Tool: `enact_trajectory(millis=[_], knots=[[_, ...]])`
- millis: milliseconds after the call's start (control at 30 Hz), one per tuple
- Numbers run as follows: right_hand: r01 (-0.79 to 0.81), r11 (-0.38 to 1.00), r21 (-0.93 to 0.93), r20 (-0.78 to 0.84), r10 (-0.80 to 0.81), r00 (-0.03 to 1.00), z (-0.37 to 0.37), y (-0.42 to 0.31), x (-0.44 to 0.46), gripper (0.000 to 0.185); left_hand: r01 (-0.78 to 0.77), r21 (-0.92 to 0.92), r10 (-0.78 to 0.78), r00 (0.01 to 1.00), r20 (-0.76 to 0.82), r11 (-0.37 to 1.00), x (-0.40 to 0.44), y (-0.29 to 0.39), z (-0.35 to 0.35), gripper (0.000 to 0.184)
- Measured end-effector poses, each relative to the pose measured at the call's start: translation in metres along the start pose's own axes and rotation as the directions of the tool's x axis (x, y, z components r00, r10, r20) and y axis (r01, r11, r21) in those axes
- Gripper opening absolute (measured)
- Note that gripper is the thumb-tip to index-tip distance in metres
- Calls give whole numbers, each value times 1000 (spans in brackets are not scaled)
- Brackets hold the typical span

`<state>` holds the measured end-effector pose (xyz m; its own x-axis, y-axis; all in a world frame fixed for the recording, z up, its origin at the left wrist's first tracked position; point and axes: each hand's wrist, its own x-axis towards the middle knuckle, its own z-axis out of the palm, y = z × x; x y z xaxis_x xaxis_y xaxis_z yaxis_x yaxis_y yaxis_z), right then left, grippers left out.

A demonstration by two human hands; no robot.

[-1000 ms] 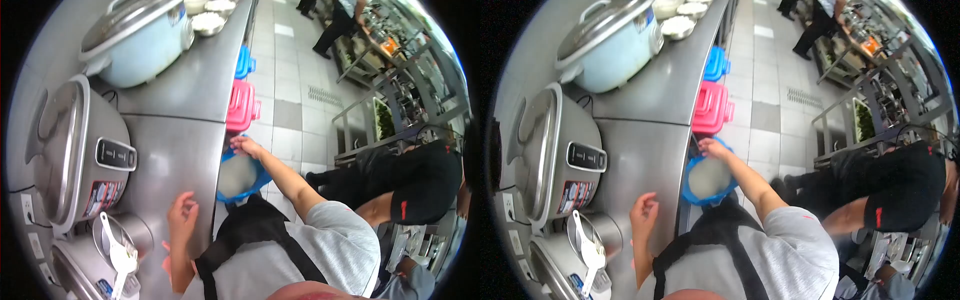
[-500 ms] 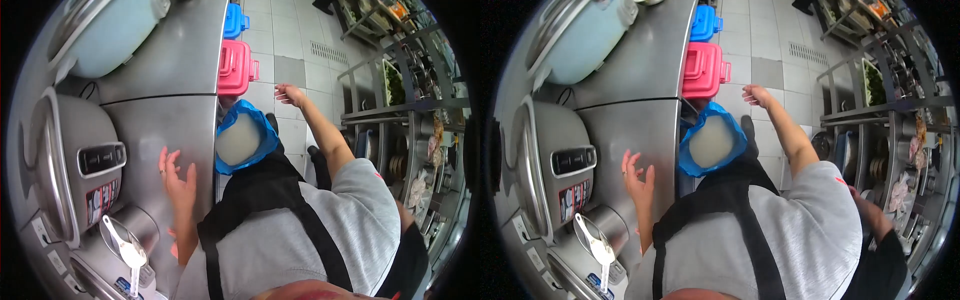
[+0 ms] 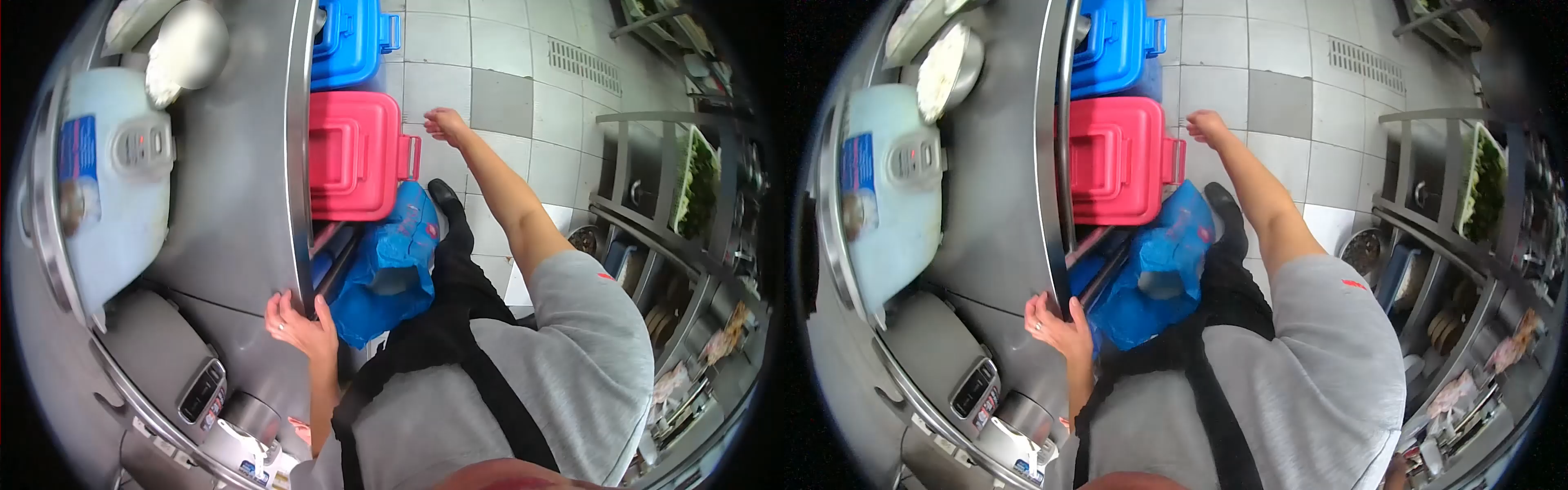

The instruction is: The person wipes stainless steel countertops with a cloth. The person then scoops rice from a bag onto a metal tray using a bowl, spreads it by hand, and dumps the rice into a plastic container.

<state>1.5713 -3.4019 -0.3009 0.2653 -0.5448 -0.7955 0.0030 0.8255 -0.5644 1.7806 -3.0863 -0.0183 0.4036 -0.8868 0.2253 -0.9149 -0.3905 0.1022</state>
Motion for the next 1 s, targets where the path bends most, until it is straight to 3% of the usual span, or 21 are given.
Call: enact_trajectory(millis=[67, 100, 167, 233, 300, 400, 467, 500, 567, 633, 733, 900, 967, 1000], knots=[[116, 971, -207, -16, -122, 992, 16, -12, 38, 18, 27, 126, -24, 999, -25, 992, 1, 2, 9, 43], [97, 975, -200, -8, -100, 995, 24, -12, 56, 18, 28, 143, -27, 1000, -8, 989, 1, 2, 10, 43], [315, 808, -497, -89, -409, 908, 42, -13, 91, 21, 23, 157, -20, 999, -26, 987, 3, 1, 13, 41], [410, 753, -515, -79, -518, 852, 69, -43, 86, 23, 28, 172, -28, 1000, -2, 985, 4, 2, 14, 41], [352, 932, -92, 69, -346, 936, 98, -72, 93, 23, 32, 175, -32, 999, 0, 984, 5, 4, 15, 42], [256, 967, -18, 161, -250, 955, 140, -127, 86, 25, 43, 203, -46, 999, 8, 978, 10, 9, 14, 42], [288, 932, 221, 182, -329, 927, 164, -148, 99, 25, 56, 197, -61, 998, 17, 979, 8, 7, 14, 43], [285, 933, 219, 196, -328, 924, 173, -157, 103, 25, 59, 182, -65, 998, 27, 982, 7, 5, 15, 44], [165, 912, 376, 245, -269, 931, 189, -171, 109, 27, 75, 192, -83, 996, 35, 979, 3, 1, 16, 46], [142, 894, 425, 286, -281, 916, 204, -175, 127, 23, 86, 202, -96, 995, 40, 976, 5, 0, 16, 48], [10, 756, 654, 378, -339, 861, 222, -176, 157, 18, 90, 201, -99, 994, 37, 976, 9, 3, 15, 50], [65, 761, 646, 349, -370, 861, 215, -169, 155, 19, 87, 211, -107, 990, 89, 974, 9, 2, 14, 56], [-22, 890, 455, 478, -223, 849, 214, -173, 116, 23, 93, 203, -113, 990, 88, 975, 11, 3, 14, 56], [38, 941, 337, 507, -216, 834, 221, -165, 114, 25, 98, 195, -117, 989, 89, 976, 11, 4, 13, 56]])
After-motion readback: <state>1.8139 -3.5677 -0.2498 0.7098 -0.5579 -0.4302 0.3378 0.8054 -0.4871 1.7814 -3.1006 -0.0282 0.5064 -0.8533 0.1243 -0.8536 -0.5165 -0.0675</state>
